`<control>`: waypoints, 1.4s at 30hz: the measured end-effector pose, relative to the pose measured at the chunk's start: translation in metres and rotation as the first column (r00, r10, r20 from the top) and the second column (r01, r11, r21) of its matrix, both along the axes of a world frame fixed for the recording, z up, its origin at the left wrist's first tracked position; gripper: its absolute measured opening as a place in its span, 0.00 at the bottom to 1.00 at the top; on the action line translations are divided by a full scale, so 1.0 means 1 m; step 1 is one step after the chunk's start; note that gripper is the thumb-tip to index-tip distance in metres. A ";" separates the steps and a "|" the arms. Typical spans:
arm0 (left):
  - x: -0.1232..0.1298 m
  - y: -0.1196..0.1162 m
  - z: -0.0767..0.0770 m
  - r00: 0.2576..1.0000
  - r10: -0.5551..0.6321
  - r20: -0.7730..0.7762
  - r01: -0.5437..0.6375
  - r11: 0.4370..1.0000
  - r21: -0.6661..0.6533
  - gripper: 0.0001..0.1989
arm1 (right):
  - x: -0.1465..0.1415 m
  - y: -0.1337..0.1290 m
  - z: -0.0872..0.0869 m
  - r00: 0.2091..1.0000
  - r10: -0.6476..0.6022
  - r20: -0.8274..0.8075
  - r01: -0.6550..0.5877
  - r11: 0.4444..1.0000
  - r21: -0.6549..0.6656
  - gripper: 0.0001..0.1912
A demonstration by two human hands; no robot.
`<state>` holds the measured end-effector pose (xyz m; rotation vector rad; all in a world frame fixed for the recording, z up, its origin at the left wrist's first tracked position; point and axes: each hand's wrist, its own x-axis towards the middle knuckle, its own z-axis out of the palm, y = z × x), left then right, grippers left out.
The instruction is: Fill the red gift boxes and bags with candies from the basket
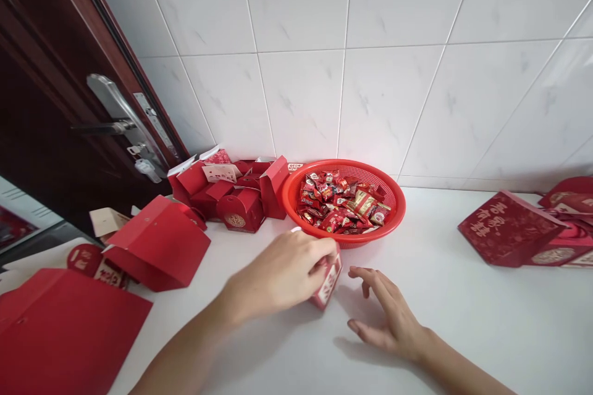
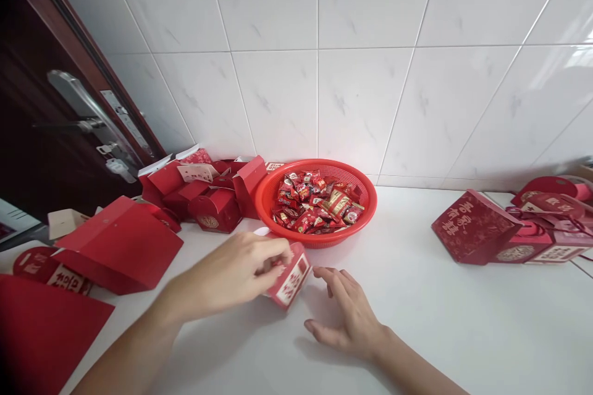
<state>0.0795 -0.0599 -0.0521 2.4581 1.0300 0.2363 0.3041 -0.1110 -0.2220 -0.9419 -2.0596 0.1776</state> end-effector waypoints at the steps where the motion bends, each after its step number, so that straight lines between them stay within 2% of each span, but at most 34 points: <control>1: 0.010 -0.003 -0.007 0.993 0.040 0.115 -0.033 0.998 -0.059 0.07 | -0.001 -0.001 0.000 1.000 -0.019 -0.008 0.019 1.000 0.002 0.34; 4: 0.030 -0.008 -0.025 0.926 0.116 0.359 -0.025 0.968 -0.249 0.04 | -0.002 0.000 -0.003 0.993 -0.110 -0.044 0.109 0.994 -0.012 0.43; 7: 0.035 -0.008 -0.031 0.905 0.068 0.419 0.097 0.928 -0.359 0.09 | -0.001 0.004 -0.007 0.983 -0.153 -0.100 0.145 0.986 -0.078 0.45; 10: 0.030 -0.005 -0.028 0.931 -0.028 0.364 0.148 0.941 -0.305 0.11 | 0.002 0.008 -0.010 0.979 -0.133 -0.154 0.106 0.980 -0.170 0.46; 14: 0.015 0.001 -0.014 0.989 -0.021 0.145 0.045 0.986 -0.162 0.09 | 0.003 0.008 -0.010 0.974 -0.135 -0.180 0.095 0.972 -0.214 0.49; 16: 0.007 0.002 -0.007 1.000 -0.010 0.028 0.013 0.991 -0.132 0.14 | 0.002 0.007 -0.007 0.973 -0.133 -0.187 0.093 0.974 -0.206 0.48; 19: 0.001 -0.001 -0.002 0.993 -0.064 -0.100 0.048 0.988 -0.150 0.23 | 0.003 0.006 -0.001 0.977 -0.135 -0.163 0.117 0.986 -0.117 0.48; 22: 0.001 -0.003 -0.004 0.980 -0.130 -0.152 0.111 0.985 -0.130 0.30 | 0.006 0.002 0.009 0.990 -0.119 -0.070 0.125 0.987 0.102 0.45; 24: 0.003 -0.003 -0.007 0.977 -0.159 -0.139 0.145 0.984 -0.108 0.35 | 0.007 0.000 0.016 0.995 -0.095 0.040 0.081 0.959 0.271 0.41; 26: 0.003 -0.002 -0.011 0.978 -0.183 -0.104 0.171 0.979 -0.111 0.42 | 0.008 0.000 0.024 0.983 -0.090 0.160 0.026 0.930 0.367 0.36; 28: 0.002 -0.001 -0.013 0.978 -0.197 -0.066 0.189 0.975 -0.117 0.46 | 0.007 0.001 0.029 0.968 -0.103 0.227 0.010 0.927 0.376 0.30; 30: 0.001 -0.002 -0.015 0.980 -0.188 -0.062 0.179 0.976 -0.126 0.48 | 0.007 0.002 0.032 0.967 -0.120 0.226 0.028 0.928 0.372 0.24; 34: -0.002 -0.010 -0.015 0.980 -0.079 -0.183 0.052 0.987 -0.150 0.47 | 0.005 -0.003 0.031 0.976 -0.150 0.161 0.077 0.918 0.388 0.15; 37: -0.003 -0.015 -0.012 0.956 -0.008 -0.292 -0.034 0.990 -0.136 0.47 | 0.002 -0.012 0.027 0.975 -0.128 0.183 0.053 0.928 0.368 0.15; 42: -0.001 -0.015 -0.011 0.934 0.006 -0.356 -0.035 0.997 -0.075 0.50 | -0.002 -0.018 0.023 0.970 -0.116 0.213 0.035 0.936 0.349 0.19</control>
